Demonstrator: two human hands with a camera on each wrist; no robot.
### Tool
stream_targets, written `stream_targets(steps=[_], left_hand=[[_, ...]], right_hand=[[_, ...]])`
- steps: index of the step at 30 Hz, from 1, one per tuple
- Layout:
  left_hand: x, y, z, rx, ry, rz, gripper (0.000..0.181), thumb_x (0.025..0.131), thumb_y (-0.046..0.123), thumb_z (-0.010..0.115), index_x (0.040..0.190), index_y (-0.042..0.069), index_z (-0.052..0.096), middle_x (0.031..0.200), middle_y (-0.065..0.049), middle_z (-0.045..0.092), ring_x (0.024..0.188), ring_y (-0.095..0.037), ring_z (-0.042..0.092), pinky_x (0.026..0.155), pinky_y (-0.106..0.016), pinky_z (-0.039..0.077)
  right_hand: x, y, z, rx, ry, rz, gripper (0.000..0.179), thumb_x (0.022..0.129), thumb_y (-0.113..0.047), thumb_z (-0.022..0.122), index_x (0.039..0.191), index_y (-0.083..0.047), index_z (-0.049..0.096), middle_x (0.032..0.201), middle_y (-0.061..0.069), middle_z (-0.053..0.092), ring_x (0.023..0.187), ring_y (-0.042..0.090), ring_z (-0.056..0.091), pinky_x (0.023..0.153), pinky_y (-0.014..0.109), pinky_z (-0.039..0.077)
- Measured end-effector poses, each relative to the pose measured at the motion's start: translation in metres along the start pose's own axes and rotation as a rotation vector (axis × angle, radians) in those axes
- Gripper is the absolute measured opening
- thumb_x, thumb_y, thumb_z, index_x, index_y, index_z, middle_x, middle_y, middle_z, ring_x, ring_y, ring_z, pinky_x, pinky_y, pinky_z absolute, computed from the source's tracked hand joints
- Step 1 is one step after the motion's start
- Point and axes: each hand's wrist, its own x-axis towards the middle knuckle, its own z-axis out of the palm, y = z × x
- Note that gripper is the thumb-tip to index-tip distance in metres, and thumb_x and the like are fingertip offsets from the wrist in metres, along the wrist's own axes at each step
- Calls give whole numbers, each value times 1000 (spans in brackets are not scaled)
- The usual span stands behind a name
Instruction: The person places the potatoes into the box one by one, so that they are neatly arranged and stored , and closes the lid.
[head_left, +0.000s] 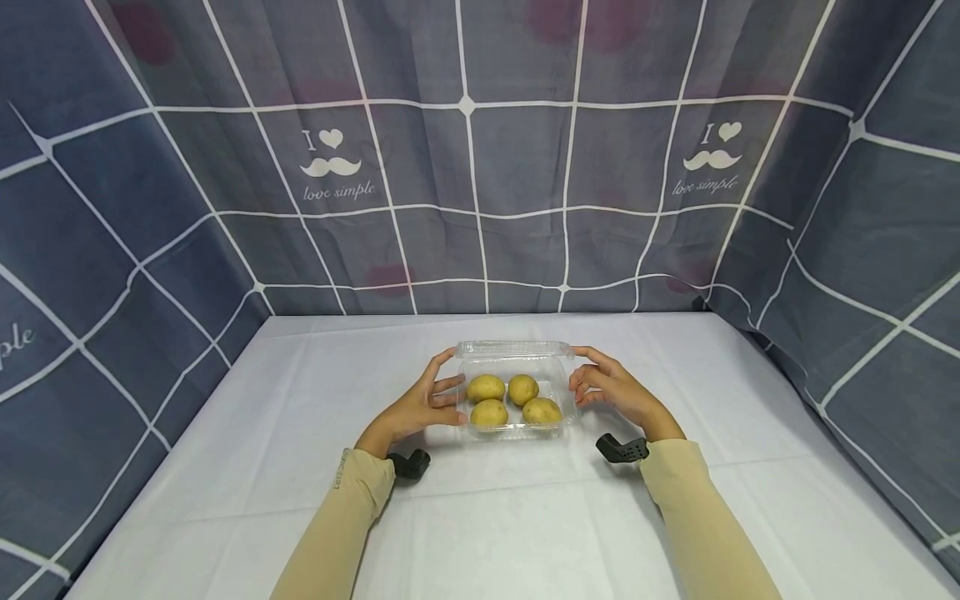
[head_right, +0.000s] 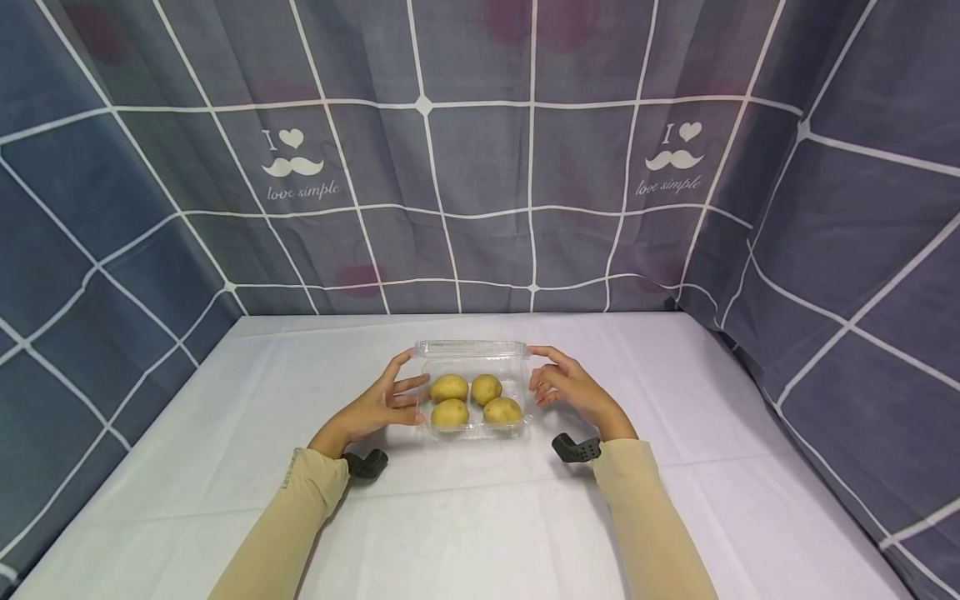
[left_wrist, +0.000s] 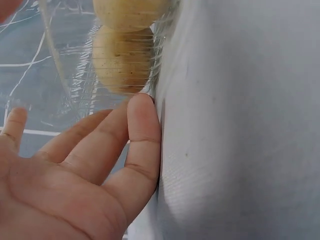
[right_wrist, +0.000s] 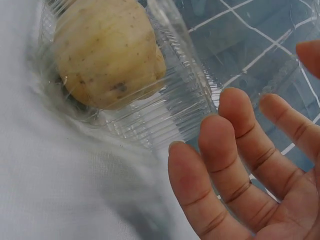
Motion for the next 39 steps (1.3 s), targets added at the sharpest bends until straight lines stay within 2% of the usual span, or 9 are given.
stream_targets(steps=[6,12,15,20,26,34,37,39], left_hand=[[-1,0,-1,19,12,-7,95,101,7,68,173,15,7,172,-37,21,156,-56,29,117,-57,45],[0,0,-1,-25,6,-10,74,106,15,46,170,7,11,173,-35,16,157,-54,29,108,-43,53],[0,2,-1,-36,20,-14,68,107,22,41,168,4,16,173,-33,19,157,-53,29,107,-42,53],[0,4,2,-22,69,-42,66,108,36,41,163,3,26,173,-30,17,160,-51,23,112,-51,50],[1,3,4,-17,90,-62,68,106,30,52,163,1,27,172,-28,19,155,-46,30,112,-52,52],[3,2,5,-22,76,-61,64,105,21,59,156,-1,29,174,-26,15,158,-49,27,100,-46,60],[3,1,4,-6,78,-69,63,103,20,63,154,1,32,173,-25,18,154,-46,34,93,-40,62],[3,0,4,9,78,-74,64,101,20,65,153,3,33,172,-25,19,145,-44,44,86,-36,61]], right_hand=[[1,1,-1,18,-6,44,59,103,-5,36,159,14,29,99,7,65,82,17,66,78,31,61],[0,-1,-1,64,-6,40,55,114,-19,34,156,17,32,106,6,60,84,15,66,79,34,62],[-1,-1,-2,57,-20,33,54,115,-19,38,155,17,33,113,11,53,87,15,64,81,34,63],[-4,0,-3,15,-64,52,54,112,-18,46,156,9,33,115,15,50,92,18,62,82,36,63],[-7,1,-3,44,-137,72,57,109,-14,54,158,1,28,101,11,57,86,20,65,78,39,64],[-8,3,-4,90,-207,83,62,104,-10,60,156,-6,27,92,7,64,82,22,68,75,36,63],[-7,4,-5,104,-225,89,65,102,-5,61,155,-5,24,90,7,66,80,21,68,74,33,62],[-6,5,-5,107,-235,90,66,102,-4,62,155,-5,23,88,8,67,78,20,68,73,33,62]])
